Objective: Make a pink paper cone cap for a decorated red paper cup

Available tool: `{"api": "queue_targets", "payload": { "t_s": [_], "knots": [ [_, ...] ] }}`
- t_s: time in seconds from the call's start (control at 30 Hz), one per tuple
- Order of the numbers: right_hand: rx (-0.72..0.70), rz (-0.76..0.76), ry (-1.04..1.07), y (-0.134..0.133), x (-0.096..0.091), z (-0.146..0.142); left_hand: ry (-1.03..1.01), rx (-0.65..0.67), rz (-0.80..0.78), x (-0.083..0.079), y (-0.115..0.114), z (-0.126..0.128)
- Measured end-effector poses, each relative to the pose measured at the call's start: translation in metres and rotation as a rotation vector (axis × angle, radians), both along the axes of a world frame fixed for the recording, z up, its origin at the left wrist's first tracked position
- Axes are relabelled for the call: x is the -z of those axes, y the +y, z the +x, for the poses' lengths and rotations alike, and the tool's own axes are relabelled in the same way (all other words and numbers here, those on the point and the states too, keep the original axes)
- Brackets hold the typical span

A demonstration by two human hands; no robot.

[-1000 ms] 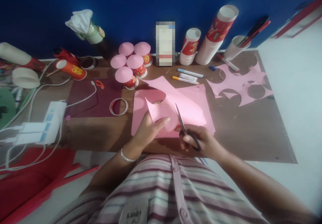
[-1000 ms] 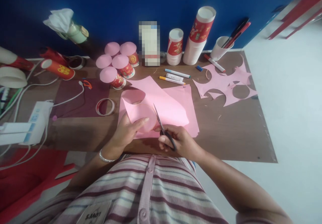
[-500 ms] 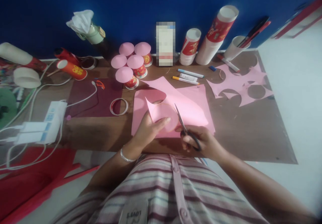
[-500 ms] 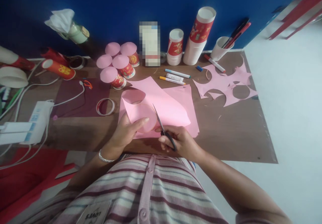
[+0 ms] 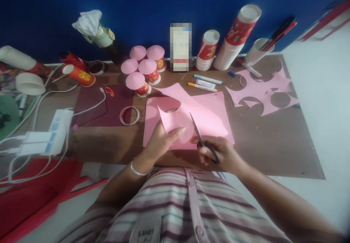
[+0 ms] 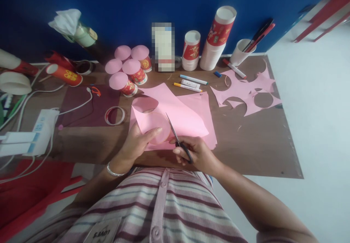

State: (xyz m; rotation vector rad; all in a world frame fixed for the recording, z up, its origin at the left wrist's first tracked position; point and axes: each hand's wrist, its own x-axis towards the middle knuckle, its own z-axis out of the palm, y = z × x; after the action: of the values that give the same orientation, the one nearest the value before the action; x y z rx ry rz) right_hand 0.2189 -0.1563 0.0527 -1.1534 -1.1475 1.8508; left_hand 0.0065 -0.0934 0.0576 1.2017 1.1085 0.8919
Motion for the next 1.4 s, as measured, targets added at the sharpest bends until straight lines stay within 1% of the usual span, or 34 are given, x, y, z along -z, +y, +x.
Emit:
{"api": "queue_targets", "payload": {
  "t_s": [0.43,0.7,1.03,1.27,1.4],
  "knots": [
    [0.016,-0.024,0.01,0.001,-0.0026,0.0001,0.023,0.0,-0.01,0.0028,0.0005,-0.0012],
    [0.005,-0.049,0.022,0.0021,-0.0022,0.0006,0.035,-0.014,-0.005,0.0014,0.0007,-0.0019],
    [0.009,-0.072,0.006,0.0025,-0.0045,0.0018,-0.006,-0.002,-0.012,0.0035,0.0012,-0.004],
    [0.002,-0.069,0.007,0.0032,-0.0047,0.0015,-0.072,0.006,-0.063,0.0067,0.0006,-0.0072],
    [-0.002,-0.073,0.003,0.003,-0.0055,0.0015,-0.109,0.019,-0.086,0.0051,0.0009,-0.0077]
  ]
}}
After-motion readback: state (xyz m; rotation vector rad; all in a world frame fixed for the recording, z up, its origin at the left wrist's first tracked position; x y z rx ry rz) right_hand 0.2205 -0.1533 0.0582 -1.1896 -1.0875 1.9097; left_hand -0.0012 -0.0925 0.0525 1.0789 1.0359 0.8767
